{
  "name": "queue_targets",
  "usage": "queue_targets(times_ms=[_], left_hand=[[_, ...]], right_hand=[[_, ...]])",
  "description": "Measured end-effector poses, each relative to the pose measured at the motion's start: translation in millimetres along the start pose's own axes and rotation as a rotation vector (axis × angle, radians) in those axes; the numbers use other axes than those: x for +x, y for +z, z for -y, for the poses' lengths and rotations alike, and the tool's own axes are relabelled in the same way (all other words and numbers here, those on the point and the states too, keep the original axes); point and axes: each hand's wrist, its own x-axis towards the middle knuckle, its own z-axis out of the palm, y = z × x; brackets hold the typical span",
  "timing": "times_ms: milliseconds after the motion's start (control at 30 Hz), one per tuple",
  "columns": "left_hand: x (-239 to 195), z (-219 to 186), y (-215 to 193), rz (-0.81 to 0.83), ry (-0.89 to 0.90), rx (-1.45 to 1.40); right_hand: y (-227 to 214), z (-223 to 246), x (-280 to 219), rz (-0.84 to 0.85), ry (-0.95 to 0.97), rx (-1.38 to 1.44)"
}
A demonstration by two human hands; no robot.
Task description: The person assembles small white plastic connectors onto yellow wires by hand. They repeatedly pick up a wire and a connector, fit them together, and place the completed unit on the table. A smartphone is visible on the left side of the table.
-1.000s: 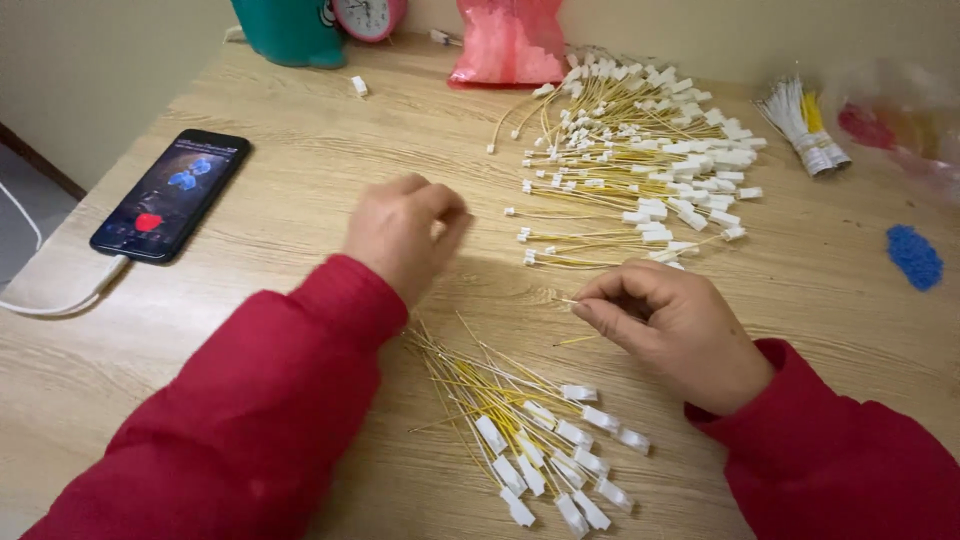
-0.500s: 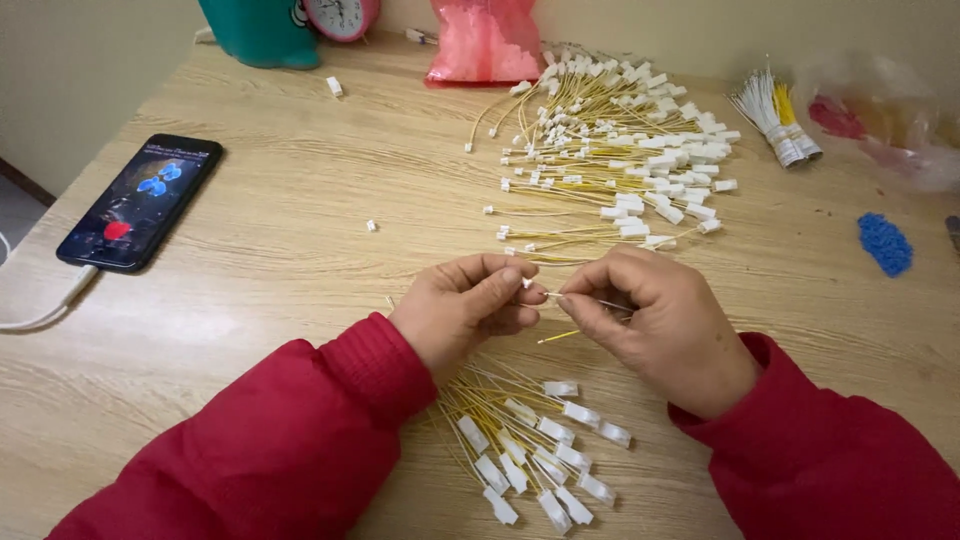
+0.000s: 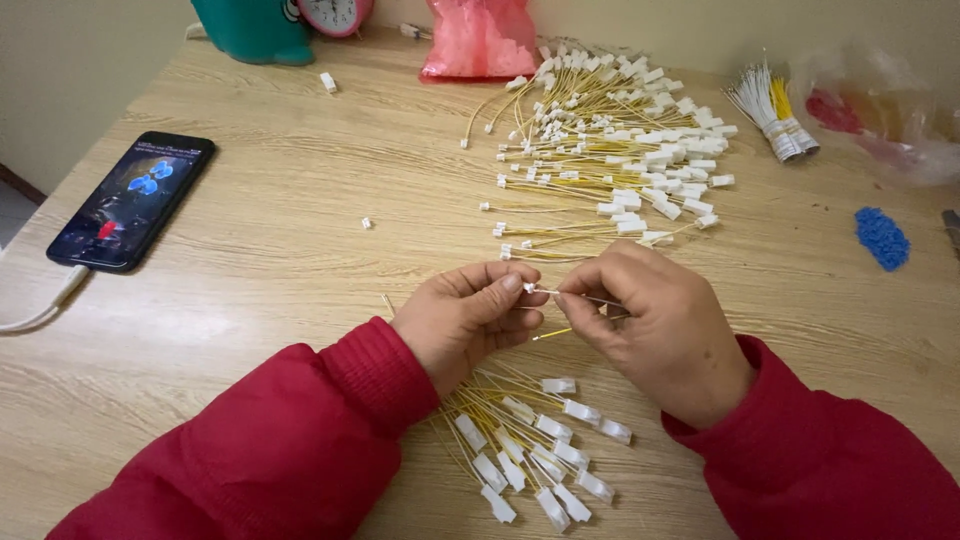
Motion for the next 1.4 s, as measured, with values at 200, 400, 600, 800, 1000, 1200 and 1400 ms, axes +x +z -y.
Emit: queue_targets(times_ms=[200, 400, 600, 800, 1000, 1200, 1400], left_hand=[[1, 3, -4, 0.035, 0.010, -0.012], [1, 3, -3, 0.040, -0.009, -0.037], [-2, -1, 2, -0.016, -0.015, -0.028], [2, 5, -2, 0.022, 0.016, -0.024], [0, 6, 1, -0.010, 0.037, 0.000], [1, 9, 0, -0.012, 0.051, 0.038], [-1, 4, 4, -0.037, 0.039, 0.045]], right_hand=[[0, 2, 0, -0.033, -0.042, -0.021], [1, 3, 0, -0.043, -0.089, -0.072], [-1, 7, 0, -0.038, -0.110, -0.084], [0, 7, 1, -0.051, -0.141, -0.124], [6, 2, -1, -0.032, -0.156, -0.158], [8, 1, -2, -0.014, -0.133, -0.131], [5, -2, 0, 0.024, -0.095, -0.088]])
